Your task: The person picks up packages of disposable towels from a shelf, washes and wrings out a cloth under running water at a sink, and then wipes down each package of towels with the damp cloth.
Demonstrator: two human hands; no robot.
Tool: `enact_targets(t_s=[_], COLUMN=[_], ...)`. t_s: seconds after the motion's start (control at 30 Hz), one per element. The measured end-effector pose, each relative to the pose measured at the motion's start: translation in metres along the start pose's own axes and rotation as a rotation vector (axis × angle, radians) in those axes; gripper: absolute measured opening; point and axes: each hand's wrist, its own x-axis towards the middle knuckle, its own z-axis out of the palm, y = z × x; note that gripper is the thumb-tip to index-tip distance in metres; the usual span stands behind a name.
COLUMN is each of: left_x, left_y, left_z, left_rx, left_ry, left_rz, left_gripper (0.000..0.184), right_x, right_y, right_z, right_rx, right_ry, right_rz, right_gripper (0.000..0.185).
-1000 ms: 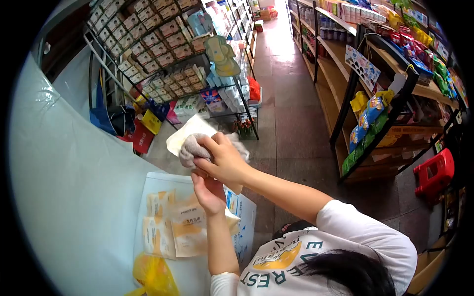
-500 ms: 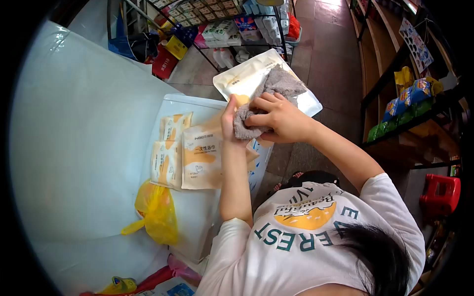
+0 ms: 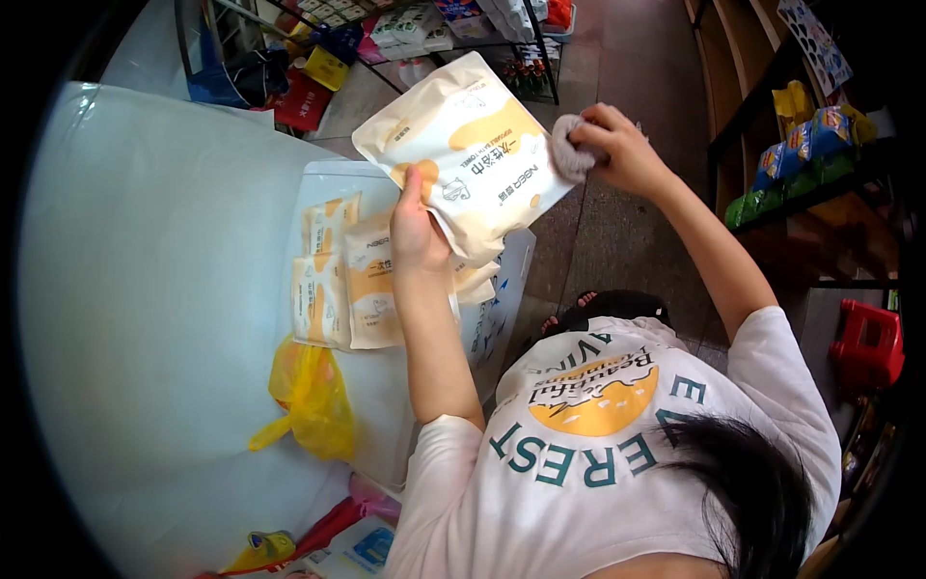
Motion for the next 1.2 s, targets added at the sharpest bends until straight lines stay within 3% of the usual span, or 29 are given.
enact_targets(t_s=[0.13,0.2,0.3,0.47,0.53,0.6,0.63,0.73,0.77,0.8,0.87,0.93,1.0,1.13,1.17,1.2], left_x=[0.0,-0.001,0.003,-0.002,-0.001,-0.006,-0.005,-0.007,-0.009,-0.012,-0.022,-0.025,-0.024,-0.023,-0.024,-0.023], left_y=[-0.001,-0.001,0.001,-0.007,-0.03,-0.042,-0.045,-0.038,-0.037,-0.033,-0.023,-0.014,-0.008,-0.008,-0.008,-0.008], left_z=[-0.01,-0.013,-0.019,-0.004,-0.016,0.003,-0.008,-0.008,-0.006,-0.007,0.001,-0.006,-0.014,-0.037,-0.034,-0.032], left_rx=[0.05,0.005,0.012,0.014,0.224,0.37,0.475,0.516,0.445,0.599,0.548,0.51,0.472,0.393,0.367,0.34], left_ry=[0.065,0.046,0.045,-0.022,-0.106,-0.214,-0.259,-0.305,-0.285,-0.229,-0.229,-0.225,-0.223,-0.146,-0.147,-0.152], left_rz=[-0.015,-0.014,-0.002,-0.012,0.066,0.264,0.246,0.232,0.169,0.175,0.171,0.104,0.046,0.016,-0.013,-0.041], left_gripper=[0.045,0.046,0.047,0.047,0.045,0.043,0.044,0.044,0.043,0.045,0.047,0.048,0.05,0.052,0.052,0.051], right_x=[-0.01,-0.01,-0.007,0.036,0.054,0.058,0.057,0.066,0.069,0.072,0.061,0.04,0.019,0.008,0.009,0.006], right_y=[0.028,0.038,0.05,-0.044,-0.092,-0.126,-0.122,-0.103,-0.088,-0.072,-0.047,-0.026,0.002,0.031,0.015,0.01], right_z=[-0.006,-0.013,-0.015,-0.01,0.008,0.024,0.026,0.041,0.043,0.041,0.035,0.04,0.05,0.014,-0.005,-0.003], right_rx=[0.132,0.158,0.322,0.707,0.558,-0.051,-0.056,0.119,0.401,0.672,0.767,0.663,0.559,1.103,1.417,1.412], right_ry=[0.135,0.265,0.403,0.366,0.295,0.381,0.389,0.343,0.26,0.176,0.095,0.019,0.058,0.338,0.293,0.303], right_rz=[0.247,0.184,0.292,0.341,0.125,0.014,0.021,0.068,0.181,0.282,0.396,0.478,0.66,0.756,0.728,0.732], right_gripper=[0.042,0.041,0.039,0.047,0.052,0.052,0.052,0.048,0.044,0.04,0.035,0.033,0.033,0.035,0.048,0.048])
